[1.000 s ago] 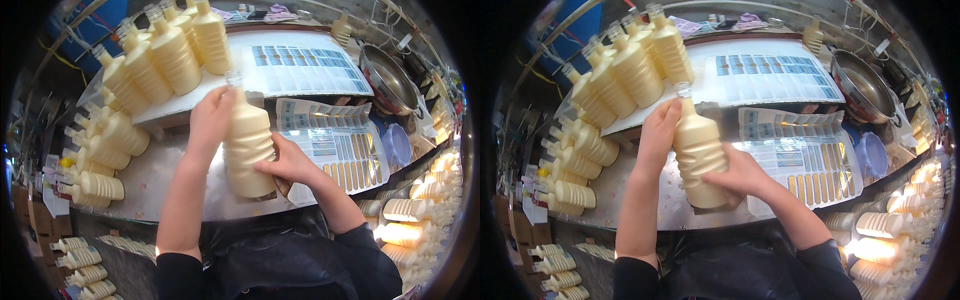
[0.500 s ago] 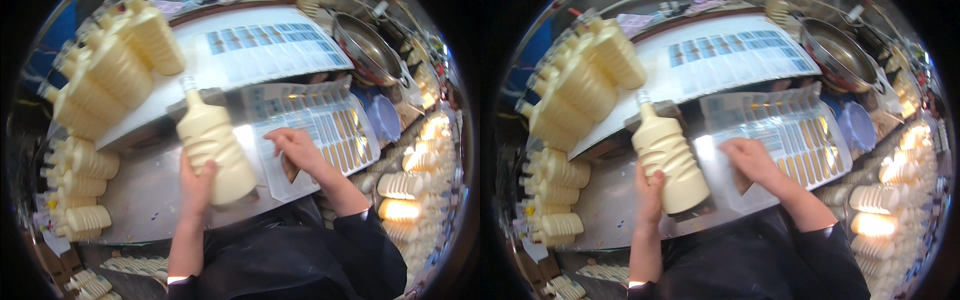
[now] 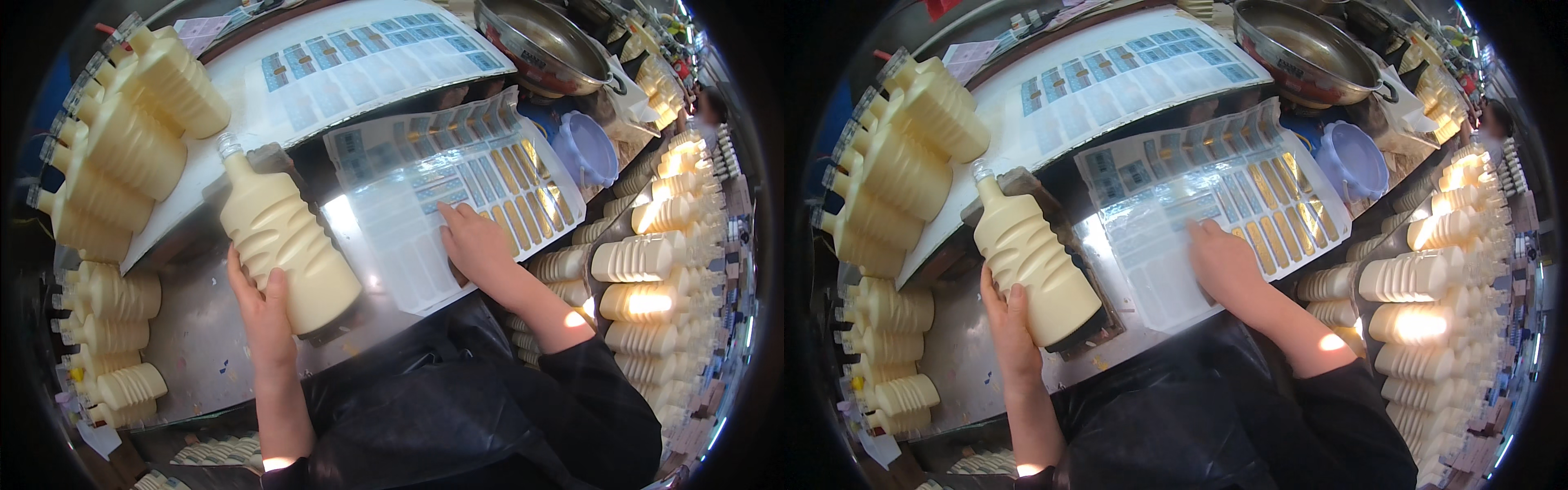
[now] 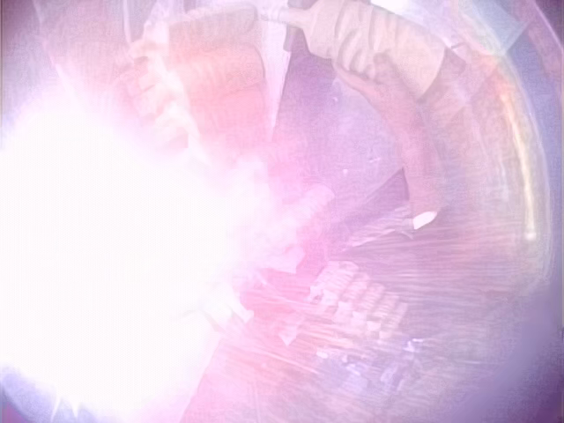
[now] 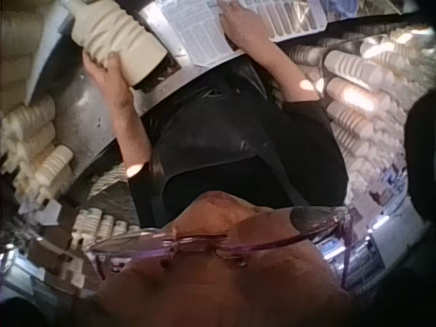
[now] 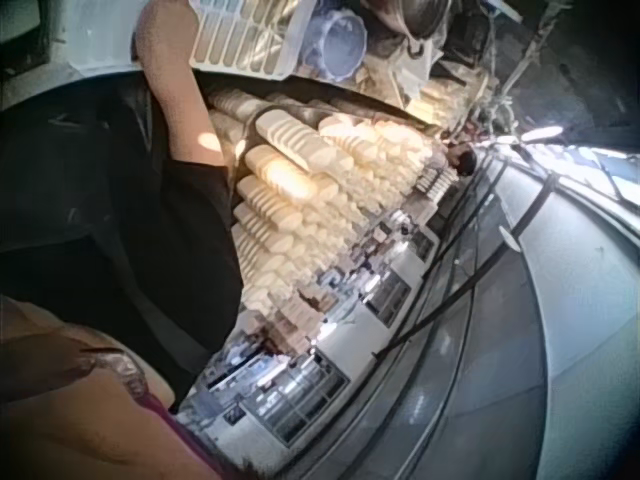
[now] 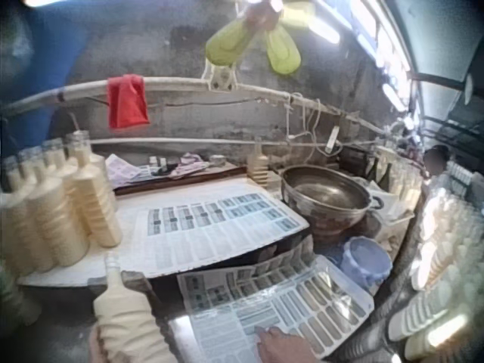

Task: The person repeatedly applies rectangular labels to the necks of cream-colored plastic bottles. They peel each label from a sheet, position it on the bottle, and smooth it down with their fingers. Finished bottles are placed on a nearby table.

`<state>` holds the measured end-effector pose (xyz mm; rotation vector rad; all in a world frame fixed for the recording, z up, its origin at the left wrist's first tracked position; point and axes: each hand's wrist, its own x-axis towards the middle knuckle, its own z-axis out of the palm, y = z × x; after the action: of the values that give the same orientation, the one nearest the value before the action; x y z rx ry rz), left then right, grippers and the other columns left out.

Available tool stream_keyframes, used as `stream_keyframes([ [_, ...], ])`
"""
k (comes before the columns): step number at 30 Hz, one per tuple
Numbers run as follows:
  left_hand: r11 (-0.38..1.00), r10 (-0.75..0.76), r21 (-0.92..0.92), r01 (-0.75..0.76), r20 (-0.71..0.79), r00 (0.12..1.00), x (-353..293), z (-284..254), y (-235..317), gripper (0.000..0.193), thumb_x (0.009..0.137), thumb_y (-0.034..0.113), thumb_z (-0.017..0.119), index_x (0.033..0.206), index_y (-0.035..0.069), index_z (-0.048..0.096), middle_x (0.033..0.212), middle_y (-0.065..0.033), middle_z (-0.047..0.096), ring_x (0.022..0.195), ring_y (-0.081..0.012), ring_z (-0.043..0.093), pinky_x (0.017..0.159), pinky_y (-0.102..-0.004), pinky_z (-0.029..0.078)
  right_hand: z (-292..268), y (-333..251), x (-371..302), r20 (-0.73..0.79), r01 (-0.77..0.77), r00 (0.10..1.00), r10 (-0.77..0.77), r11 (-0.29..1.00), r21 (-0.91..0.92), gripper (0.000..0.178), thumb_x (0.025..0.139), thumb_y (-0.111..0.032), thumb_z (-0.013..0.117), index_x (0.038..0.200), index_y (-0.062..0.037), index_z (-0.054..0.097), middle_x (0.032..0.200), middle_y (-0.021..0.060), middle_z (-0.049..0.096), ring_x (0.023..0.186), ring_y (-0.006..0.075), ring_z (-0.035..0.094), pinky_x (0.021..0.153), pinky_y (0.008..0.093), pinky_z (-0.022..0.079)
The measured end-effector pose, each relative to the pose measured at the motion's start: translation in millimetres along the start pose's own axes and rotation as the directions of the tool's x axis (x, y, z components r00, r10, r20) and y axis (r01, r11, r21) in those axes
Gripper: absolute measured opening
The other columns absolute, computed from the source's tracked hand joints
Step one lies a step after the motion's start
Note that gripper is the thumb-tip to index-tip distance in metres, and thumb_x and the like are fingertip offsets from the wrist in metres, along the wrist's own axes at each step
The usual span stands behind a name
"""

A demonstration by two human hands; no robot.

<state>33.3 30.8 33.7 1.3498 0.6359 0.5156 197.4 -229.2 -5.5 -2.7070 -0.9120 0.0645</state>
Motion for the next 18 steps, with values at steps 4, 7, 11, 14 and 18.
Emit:
stream_keyframes([
  [4,0.997,0.026,0.072,-0.024,-0.040,0.999,-9.0,7.0,4.1,0.072,0.101,0.012,0.056,0.160,0.000,0.016,0.156,-0.0216,0.036,0.141,-0.0282,0.042,0.118,-0.0392,0.033,10.4,-16.0,1.0,0.160,0.037,0.987,-0.022,0.995,-0.093,0.041,0.094,-0.009,0.055,0.134,-0.0005,0.057,0.103,0.0199,0.066,0.083,0.0377,0.069,0.071,0.0476,0.056],
  [7,0.996,0.032,0.085,-0.029,-0.031,0.999,-11.9,5.9,1.5,0.073,0.101,0.012,0.057,0.160,0.000,0.016,0.157,-0.0219,0.034,0.142,-0.0285,0.040,0.118,-0.0393,0.032,-6.3,-27.8,-31.5,0.292,0.256,0.930,-0.223,0.963,-0.081,0.048,0.089,-0.005,0.055,0.136,0.0010,0.056,0.105,0.0204,0.063,0.077,0.0335,0.070,0.066,0.0433,0.055],
  [11,0.996,0.055,0.074,-0.053,-0.029,0.998,-11.6,7.1,-0.9,0.074,0.100,0.012,0.058,0.160,0.000,0.017,0.158,-0.0220,0.033,0.142,-0.0286,0.039,0.119,-0.0393,0.031,-18.9,-18.1,-70.2,0.349,0.373,0.878,-0.326,0.925,-0.074,0.045,0.090,-0.013,0.063,0.133,0.0026,0.058,0.111,0.0153,0.062,0.073,0.0275,0.069,0.061,0.0384,0.055],
  [14,0.997,0.062,0.046,-0.060,-0.036,0.997,-10.7,8.8,-2.5,0.074,0.100,0.011,0.060,0.160,0.000,0.018,0.156,-0.0215,0.035,0.141,-0.0281,0.041,0.118,-0.0391,0.033,-9.4,-11.5,-79.2,0.201,0.425,0.890,-0.409,0.904,-0.046,0.047,0.090,-0.020,0.068,0.130,0.0027,0.060,0.124,0.0145,0.062,0.070,0.0245,0.068,0.057,0.0367,0.054],
  [18,0.999,0.035,0.028,-0.034,-0.040,0.999,-9.3,5.3,1.6,0.075,0.098,0.009,0.061,0.159,0.000,0.019,0.151,-0.0201,0.043,0.135,-0.0271,0.048,0.114,-0.0381,0.039,-0.7,-9.5,-83.1,0.226,0.465,0.871,-0.437,0.881,-0.088,0.049,0.089,-0.024,0.071,0.129,0.0019,0.060,0.138,0.0151,0.058,0.068,0.0241,0.068,0.056,0.0373,0.055],
])
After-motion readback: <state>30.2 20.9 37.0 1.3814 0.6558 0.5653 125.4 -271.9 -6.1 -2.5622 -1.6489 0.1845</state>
